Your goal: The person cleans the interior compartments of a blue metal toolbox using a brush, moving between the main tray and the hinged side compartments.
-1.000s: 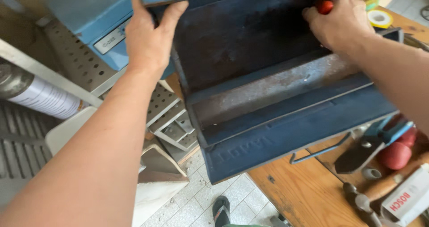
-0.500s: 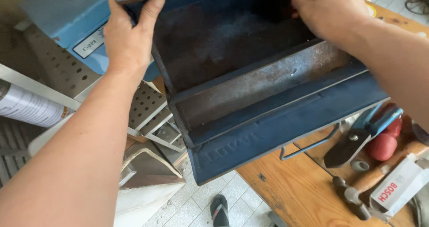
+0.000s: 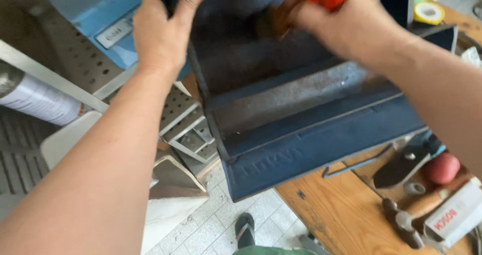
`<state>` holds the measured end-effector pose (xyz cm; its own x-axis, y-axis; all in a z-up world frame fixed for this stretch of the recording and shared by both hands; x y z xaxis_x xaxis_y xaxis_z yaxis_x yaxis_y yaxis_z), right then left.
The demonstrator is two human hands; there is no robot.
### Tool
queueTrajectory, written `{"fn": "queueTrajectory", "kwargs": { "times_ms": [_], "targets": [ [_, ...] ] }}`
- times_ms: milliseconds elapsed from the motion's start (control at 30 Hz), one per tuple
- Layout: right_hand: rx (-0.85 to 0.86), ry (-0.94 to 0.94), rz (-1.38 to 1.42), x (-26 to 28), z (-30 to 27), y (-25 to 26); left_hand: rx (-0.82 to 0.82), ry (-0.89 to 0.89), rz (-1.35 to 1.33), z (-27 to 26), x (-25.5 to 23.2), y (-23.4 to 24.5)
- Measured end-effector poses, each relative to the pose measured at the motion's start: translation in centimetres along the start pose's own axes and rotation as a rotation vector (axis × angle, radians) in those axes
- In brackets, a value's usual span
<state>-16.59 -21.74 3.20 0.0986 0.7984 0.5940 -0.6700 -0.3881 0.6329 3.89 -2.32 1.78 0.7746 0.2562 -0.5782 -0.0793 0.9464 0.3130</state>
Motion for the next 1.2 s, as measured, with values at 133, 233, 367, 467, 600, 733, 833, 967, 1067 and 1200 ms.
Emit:
{"fn": "queueTrajectory", "kwargs": {
  "times_ms": [133, 233, 367, 467, 600, 733, 833, 967, 1067, 1200],
  "targets": [
    [-0.028, -0.237, -0.534, -3.3, -0.4, 0.9, -0.002, -0.008, 0.017, -0.1, -0.4, 0.1],
    [0.175, -0.352, -0.598, -3.1, -2.6, -2.2, 0.011, 0.048, -0.012, -0.5, -0.3, 0.1],
    [0.191, -0.368, -0.535, -2.1, -2.1, -3.3, 0.022, 0.029, 0.012, -0.6, -0.8, 0.0],
    [0.195, -0.459, -0.326, -2.5, -2.6, -4.4, 0.028, 0.068, 0.034, -0.9, -0.5, 0.1],
    [0.181, -0.353, 0.225, -1.6, -2.0, -4.4, 0.021, 0.026, -0.008, -1.1, -1.0, 0.5],
    [0.027, -0.234, -0.283, -1.9, -1.2, -0.3, 0.029, 0.044, 0.036, -1.4, -0.7, 0.3],
    [0.126, -0.231, -0.5, -1.1, -0.8, -1.3, 0.059, 0.072, 0.056, -1.3, -0.6, 0.1],
    [0.454, -0.007, -0.794, 1.0, -2.5, -6.5, 0.049, 0.062, 0.026, -1.1, -1.3, 0.3],
    [0.28, -0.141, -0.256, 2.8, -3.0, -6.3, 0.026, 0.056, -0.029, -1.2, -1.7, 0.7],
    [-0.003, -0.077, -0.048, 2.8, -2.3, -2.3, 0.055, 0.04, -0.008, -1.1, -1.2, 0.5]
  ]
}}
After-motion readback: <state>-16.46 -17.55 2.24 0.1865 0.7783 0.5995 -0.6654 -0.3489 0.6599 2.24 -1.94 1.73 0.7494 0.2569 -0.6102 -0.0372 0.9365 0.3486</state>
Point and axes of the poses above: each hand's wrist, its own z-axis towards the middle knuckle, its own y-axis out of the back of the hand, x = y × z, the point moved 9 cm from there along z, towards the middle knuckle, and after that the axes turned 15 degrees about -x, right-handed, at the moved point
